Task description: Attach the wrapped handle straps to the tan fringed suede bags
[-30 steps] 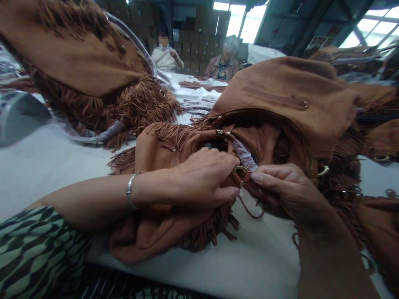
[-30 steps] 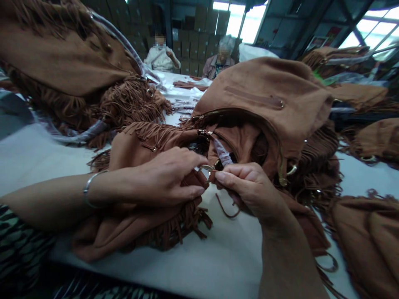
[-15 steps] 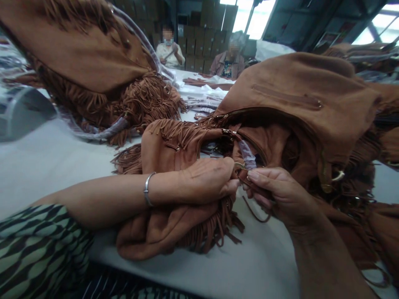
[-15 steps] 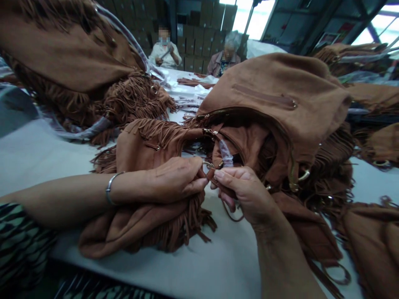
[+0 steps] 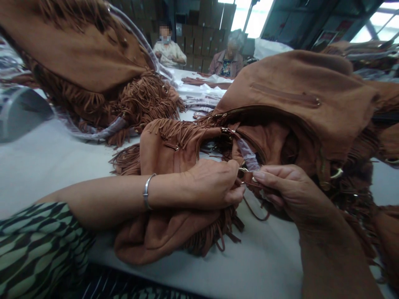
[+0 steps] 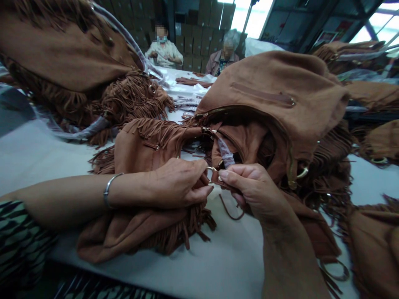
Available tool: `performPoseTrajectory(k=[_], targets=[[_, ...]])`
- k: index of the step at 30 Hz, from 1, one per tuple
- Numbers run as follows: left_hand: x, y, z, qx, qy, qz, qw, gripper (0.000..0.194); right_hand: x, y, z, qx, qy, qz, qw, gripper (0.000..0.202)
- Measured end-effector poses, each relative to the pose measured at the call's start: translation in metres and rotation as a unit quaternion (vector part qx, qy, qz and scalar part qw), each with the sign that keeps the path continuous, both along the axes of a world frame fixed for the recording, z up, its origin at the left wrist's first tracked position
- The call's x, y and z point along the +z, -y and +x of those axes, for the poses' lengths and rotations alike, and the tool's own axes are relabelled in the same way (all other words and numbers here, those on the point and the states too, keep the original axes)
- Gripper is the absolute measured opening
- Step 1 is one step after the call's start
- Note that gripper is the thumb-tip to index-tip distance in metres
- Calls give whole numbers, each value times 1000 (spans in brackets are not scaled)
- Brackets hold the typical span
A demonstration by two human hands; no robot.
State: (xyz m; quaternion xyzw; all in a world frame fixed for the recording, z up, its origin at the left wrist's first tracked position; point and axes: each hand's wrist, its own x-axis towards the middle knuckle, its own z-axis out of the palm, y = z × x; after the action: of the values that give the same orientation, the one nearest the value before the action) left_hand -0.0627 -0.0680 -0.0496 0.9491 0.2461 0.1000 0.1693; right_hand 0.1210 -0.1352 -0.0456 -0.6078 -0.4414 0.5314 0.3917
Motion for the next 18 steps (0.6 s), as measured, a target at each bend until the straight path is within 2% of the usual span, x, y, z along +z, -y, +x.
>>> performPoseTrajectory(k=[4,8,12,15,18], targets=[[-4,1,3,10,22,-32,999,22,0,-1,-2,-5,-25,-2,1000,42],[-9,-2,3,42,5,-5,999,25,-8,-5,-2,2,-15,17,1000,40],[-12,-8,0,55,9,27,998,29,-12,-6,-3,37,12,34,999,44],[-13,-14,0,28,26,-22,999,22,-11,-6,-5,47,47,41,997,46],[-12,-20,1,-8,94,-147,985,16,-9,-6,-6,18,77,61,995,46]])
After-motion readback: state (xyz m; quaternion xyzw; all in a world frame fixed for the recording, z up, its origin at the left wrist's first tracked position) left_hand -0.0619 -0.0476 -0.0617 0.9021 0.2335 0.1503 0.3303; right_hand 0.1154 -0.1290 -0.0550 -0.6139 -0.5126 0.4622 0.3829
